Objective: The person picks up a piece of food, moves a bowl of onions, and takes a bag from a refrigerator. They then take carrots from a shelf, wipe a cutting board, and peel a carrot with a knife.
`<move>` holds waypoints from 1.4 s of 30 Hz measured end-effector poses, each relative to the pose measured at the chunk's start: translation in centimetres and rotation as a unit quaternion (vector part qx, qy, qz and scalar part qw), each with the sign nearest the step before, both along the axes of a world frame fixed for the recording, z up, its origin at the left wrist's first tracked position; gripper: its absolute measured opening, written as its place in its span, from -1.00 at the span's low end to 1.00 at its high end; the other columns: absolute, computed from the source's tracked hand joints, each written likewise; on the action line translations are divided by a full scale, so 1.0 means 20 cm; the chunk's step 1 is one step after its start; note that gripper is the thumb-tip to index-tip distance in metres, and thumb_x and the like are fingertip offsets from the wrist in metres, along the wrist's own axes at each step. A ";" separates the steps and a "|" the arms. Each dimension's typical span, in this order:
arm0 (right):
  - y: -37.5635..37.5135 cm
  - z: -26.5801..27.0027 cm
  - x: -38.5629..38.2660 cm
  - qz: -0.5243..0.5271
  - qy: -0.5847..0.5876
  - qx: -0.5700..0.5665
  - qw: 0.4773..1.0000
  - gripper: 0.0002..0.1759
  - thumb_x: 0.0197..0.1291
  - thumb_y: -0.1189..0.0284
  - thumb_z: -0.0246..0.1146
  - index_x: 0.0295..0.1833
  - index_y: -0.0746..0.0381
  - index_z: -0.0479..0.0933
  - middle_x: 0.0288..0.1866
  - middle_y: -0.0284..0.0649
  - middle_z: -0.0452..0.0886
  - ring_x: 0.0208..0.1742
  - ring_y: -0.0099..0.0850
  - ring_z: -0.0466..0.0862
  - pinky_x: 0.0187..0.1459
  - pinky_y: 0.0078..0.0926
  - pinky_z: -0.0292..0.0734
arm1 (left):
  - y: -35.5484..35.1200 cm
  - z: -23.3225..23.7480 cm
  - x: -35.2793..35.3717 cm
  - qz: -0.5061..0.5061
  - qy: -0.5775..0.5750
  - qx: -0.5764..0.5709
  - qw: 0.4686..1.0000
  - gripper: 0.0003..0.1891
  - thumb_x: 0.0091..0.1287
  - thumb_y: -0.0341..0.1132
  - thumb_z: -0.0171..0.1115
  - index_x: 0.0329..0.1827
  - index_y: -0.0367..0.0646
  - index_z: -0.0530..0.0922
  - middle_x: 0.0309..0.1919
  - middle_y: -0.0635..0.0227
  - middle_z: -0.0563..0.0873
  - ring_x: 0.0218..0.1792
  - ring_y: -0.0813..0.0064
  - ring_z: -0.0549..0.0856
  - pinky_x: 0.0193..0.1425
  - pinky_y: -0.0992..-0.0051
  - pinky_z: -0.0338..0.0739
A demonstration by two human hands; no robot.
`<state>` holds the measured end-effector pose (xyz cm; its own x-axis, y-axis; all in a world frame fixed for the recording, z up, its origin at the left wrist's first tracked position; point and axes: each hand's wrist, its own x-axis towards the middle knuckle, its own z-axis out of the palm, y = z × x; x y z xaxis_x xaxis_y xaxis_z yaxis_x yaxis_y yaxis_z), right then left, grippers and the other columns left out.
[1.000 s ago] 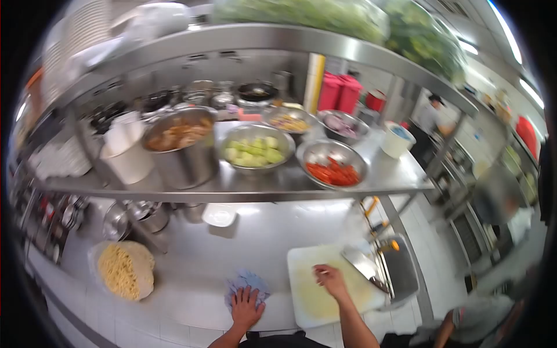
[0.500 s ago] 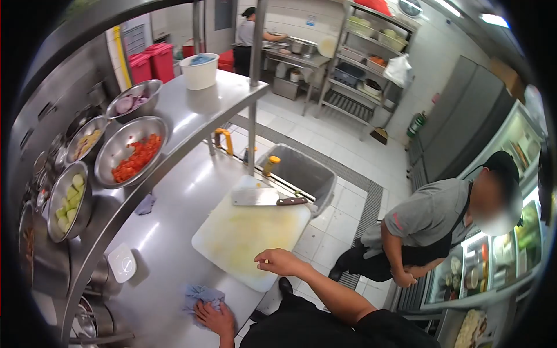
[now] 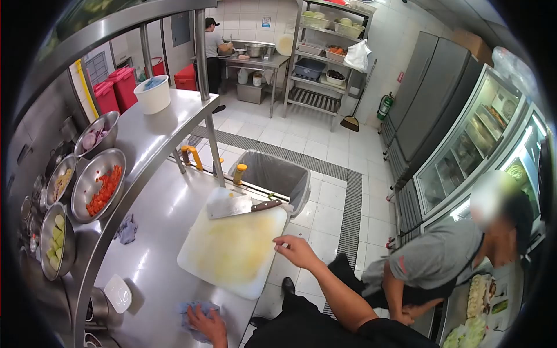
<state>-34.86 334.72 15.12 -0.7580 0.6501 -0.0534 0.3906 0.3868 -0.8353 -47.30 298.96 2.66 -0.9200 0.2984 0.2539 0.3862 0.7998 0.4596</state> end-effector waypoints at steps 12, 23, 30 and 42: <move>1.06 -0.09 0.26 -0.246 0.205 0.100 0.942 -0.62 0.07 0.65 0.20 0.04 0.23 0.64 -0.14 -0.25 0.66 -0.30 -0.49 0.62 -0.26 -0.54 0.52 | 0.75 0.36 0.16 -0.087 -0.018 0.107 0.990 -0.52 0.23 -0.42 0.19 0.24 -0.26 0.38 0.32 -0.11 0.34 0.36 -0.12 0.33 0.43 0.04 0.20; 1.65 -0.27 1.26 -0.380 0.111 0.161 0.904 -0.62 0.00 0.64 0.16 -0.02 0.23 0.64 -0.04 -0.09 0.61 -0.12 -0.21 0.64 -0.03 -0.36 0.55 | 2.11 0.30 0.41 -0.364 -0.239 0.198 0.878 -0.61 0.30 -0.33 0.23 0.18 -0.25 0.51 -0.03 0.08 0.67 -0.08 0.16 0.69 0.05 0.26 0.56; 1.24 0.01 2.07 -0.581 0.057 0.035 0.811 -0.69 0.18 0.42 0.28 0.06 0.22 0.64 -0.01 -0.19 0.67 -0.17 -0.39 0.68 -0.08 -0.45 0.58 | 2.77 0.36 0.76 -0.636 -0.297 -0.126 0.702 -0.48 0.39 -0.08 0.16 0.28 -0.25 0.50 0.02 -0.06 0.69 0.02 -0.03 0.67 0.13 0.14 0.52; 0.93 0.07 2.40 -0.773 -0.015 0.011 0.634 -0.67 0.24 0.31 0.31 0.03 0.28 0.65 -0.27 -0.26 0.72 -0.30 -0.53 0.65 -0.19 -0.51 0.55 | 3.58 -0.25 0.92 -0.721 -0.276 -0.257 0.581 -0.53 0.22 -0.05 0.31 0.11 -0.14 0.64 -0.12 0.10 0.77 -0.09 0.11 0.74 0.04 0.29 0.59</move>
<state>13.20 353.23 16.58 0.7880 0.6150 -0.0300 0.3328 -0.4664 -0.8196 -28.84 370.51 -2.36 0.4831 0.7655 -0.4251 0.7319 -0.0866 0.6758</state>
